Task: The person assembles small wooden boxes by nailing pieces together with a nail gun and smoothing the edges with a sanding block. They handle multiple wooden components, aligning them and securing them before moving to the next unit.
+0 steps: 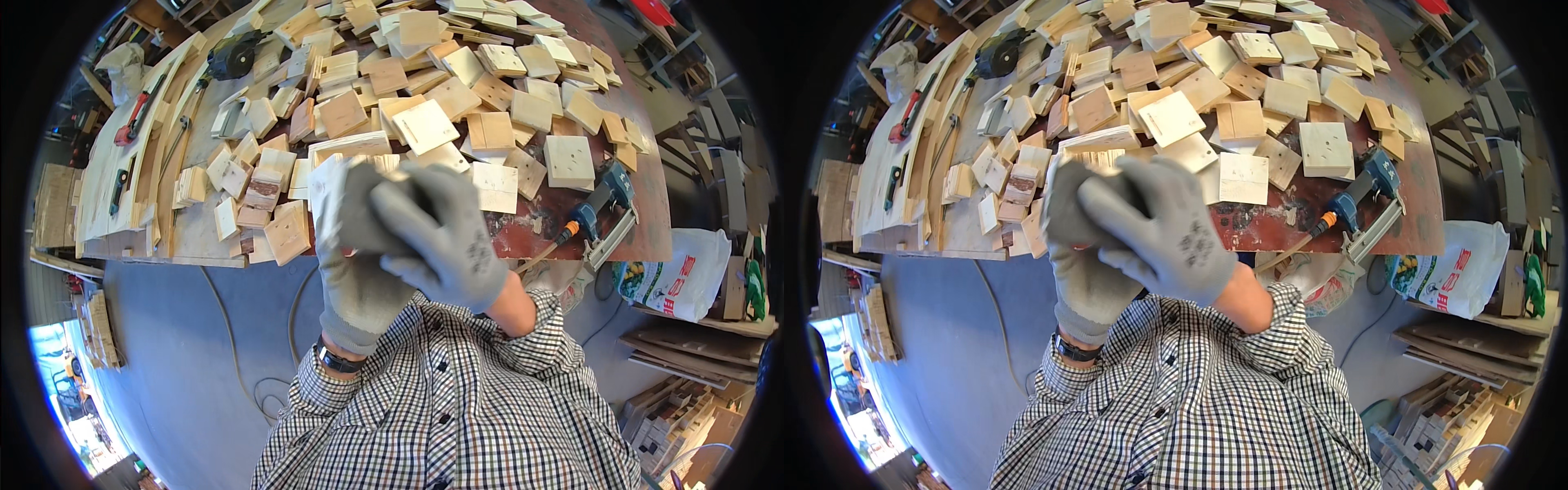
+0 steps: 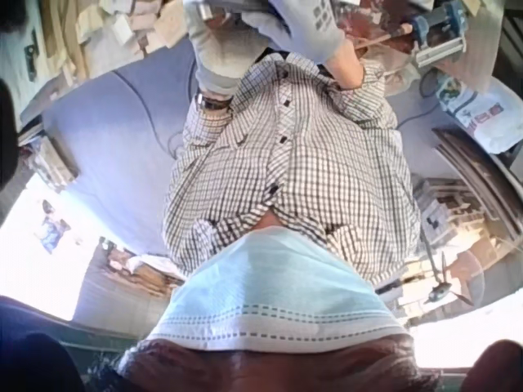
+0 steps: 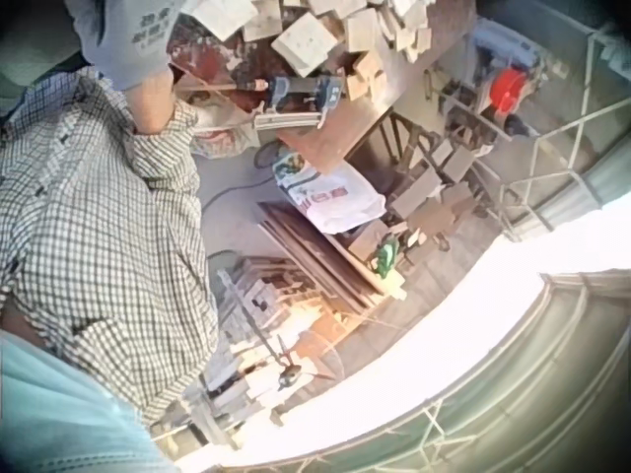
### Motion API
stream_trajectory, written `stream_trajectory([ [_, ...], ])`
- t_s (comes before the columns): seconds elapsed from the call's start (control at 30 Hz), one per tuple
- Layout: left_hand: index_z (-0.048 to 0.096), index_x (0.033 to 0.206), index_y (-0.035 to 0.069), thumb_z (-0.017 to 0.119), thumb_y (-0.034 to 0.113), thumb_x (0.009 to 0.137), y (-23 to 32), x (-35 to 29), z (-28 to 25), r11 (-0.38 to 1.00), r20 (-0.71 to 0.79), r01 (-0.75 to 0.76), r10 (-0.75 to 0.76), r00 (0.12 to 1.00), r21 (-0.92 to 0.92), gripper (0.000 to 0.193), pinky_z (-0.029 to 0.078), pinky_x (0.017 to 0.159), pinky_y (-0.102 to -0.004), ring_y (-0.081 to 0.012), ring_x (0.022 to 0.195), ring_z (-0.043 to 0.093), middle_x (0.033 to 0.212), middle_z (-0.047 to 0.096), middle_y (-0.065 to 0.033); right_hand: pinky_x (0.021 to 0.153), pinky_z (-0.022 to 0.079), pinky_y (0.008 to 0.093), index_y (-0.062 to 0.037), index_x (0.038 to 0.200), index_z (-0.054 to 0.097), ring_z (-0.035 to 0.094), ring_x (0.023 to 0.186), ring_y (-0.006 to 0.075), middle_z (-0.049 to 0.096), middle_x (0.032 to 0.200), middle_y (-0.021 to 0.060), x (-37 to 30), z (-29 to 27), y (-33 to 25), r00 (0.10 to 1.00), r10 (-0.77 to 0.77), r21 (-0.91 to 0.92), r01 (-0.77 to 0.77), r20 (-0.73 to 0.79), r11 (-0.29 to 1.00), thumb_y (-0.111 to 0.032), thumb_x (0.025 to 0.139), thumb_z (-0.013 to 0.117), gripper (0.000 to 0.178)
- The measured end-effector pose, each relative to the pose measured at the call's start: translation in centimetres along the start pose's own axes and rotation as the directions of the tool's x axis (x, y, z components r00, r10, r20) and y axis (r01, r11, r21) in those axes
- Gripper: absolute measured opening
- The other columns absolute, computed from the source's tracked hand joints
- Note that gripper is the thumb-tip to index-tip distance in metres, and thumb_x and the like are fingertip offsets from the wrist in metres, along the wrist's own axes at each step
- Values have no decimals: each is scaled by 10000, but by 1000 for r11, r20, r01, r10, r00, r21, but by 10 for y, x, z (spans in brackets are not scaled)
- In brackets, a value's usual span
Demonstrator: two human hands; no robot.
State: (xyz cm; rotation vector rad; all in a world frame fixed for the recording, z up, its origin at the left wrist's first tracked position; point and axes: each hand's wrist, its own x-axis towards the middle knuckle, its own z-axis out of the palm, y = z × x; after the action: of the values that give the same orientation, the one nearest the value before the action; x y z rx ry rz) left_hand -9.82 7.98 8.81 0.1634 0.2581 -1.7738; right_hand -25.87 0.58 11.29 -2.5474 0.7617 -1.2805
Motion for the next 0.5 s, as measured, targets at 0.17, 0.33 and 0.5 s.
stream_trajectory([
  [0.17, 446, 1611, 112, 586, 659, 1001, 12, -2, -8, 972, 130, -16, -15, 991, 234, 831, 209, 1290, -629, -388, 1476, 458, 1547, 553, -193, 1038, 447, 537, -61, 1528, 530, 571, 1191, 430, 588, 1371, 257, -14, 8, 65, 944, 323, -155, -329, -63, 932, -373, 963, 696, 666],
  [0.33, 346, 1637, 31, 742, 313, 983, 66, -41, -30, 910, 191, -254, 199, 961, 329, 815, 280, 1288, -644, -448, 1469, 481, 1557, 529, -254, 1042, 436, 523, -44, 1566, 496, 571, 1203, 439, 573, 1424, 229, -82, -72, 89, 897, 423, -297, -441, -125, 847, -370, 988, 696, 692],
  [0.5, 354, 1604, -32, 727, 198, 950, 125, -93, -91, 754, -46, -277, 376, 925, 596, 787, 450, 1193, -550, -392, 1377, 571, 1506, 554, -214, 1112, 386, 555, -137, 1520, 551, 547, 1254, 394, 567, 1387, 172, -134, -102, 60, 828, 350, -453, -134, 437, 881, -391, 860, 771, 741],
])
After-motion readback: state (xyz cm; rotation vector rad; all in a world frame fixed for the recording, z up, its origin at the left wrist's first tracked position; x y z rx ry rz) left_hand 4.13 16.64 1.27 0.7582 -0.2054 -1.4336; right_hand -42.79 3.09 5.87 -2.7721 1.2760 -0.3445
